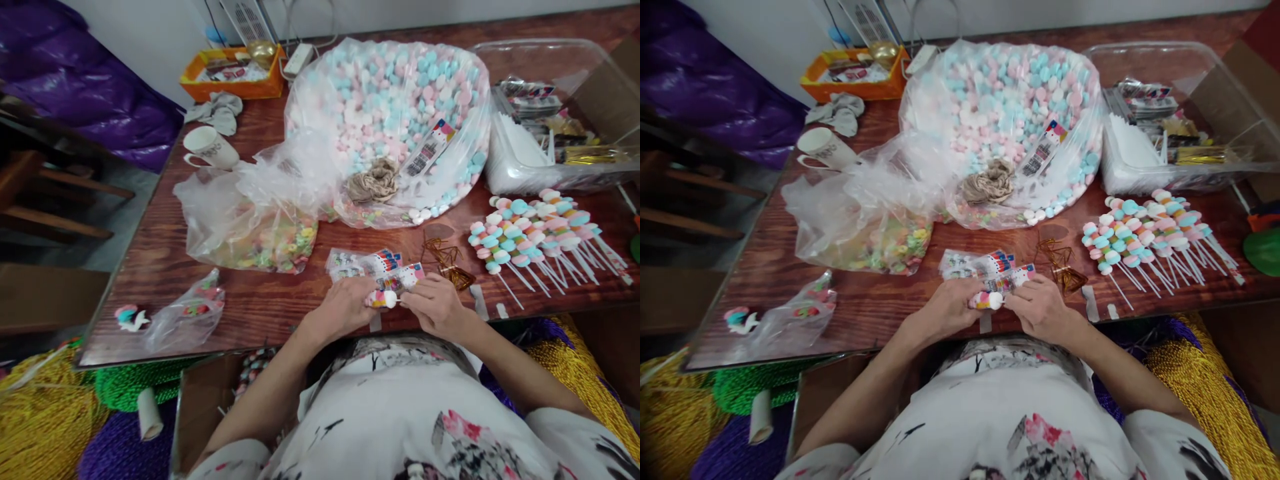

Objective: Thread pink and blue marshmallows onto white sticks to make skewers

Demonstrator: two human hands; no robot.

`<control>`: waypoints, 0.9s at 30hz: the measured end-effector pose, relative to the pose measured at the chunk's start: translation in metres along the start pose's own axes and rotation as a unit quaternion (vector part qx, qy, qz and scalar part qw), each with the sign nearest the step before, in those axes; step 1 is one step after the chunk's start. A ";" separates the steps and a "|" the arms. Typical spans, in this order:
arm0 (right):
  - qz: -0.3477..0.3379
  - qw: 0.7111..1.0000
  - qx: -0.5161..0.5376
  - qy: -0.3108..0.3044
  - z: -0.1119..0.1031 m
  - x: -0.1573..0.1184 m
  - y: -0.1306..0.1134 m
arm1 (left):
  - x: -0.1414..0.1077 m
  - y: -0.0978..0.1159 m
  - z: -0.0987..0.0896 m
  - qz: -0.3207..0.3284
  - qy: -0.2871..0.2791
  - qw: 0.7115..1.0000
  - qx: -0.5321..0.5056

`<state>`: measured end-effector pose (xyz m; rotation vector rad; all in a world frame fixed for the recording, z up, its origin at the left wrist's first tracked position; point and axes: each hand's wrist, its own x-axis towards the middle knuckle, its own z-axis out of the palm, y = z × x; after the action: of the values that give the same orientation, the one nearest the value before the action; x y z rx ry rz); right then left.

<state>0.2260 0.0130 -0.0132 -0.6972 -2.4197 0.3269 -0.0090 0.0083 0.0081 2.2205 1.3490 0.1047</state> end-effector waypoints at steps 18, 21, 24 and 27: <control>-0.064 0.996 -0.047 0.028 0.007 0.005 -0.009 | 0.004 0.011 0.010 -0.026 -0.003 0.998 -0.054; -0.012 0.999 -0.022 0.031 0.015 0.005 -0.016 | 0.007 0.019 0.015 -0.018 0.001 1.000 -0.021; 0.022 0.999 0.006 0.027 0.020 0.005 -0.018 | 0.008 0.020 0.019 -0.004 0.003 1.000 0.007; 0.054 0.998 0.036 0.011 0.015 0.004 -0.013 | 0.006 0.015 0.015 0.004 0.022 1.000 0.022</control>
<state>0.2085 0.0035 -0.0184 -0.7974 -2.3424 0.4450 0.0118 0.0021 0.0010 2.2719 1.3778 0.1287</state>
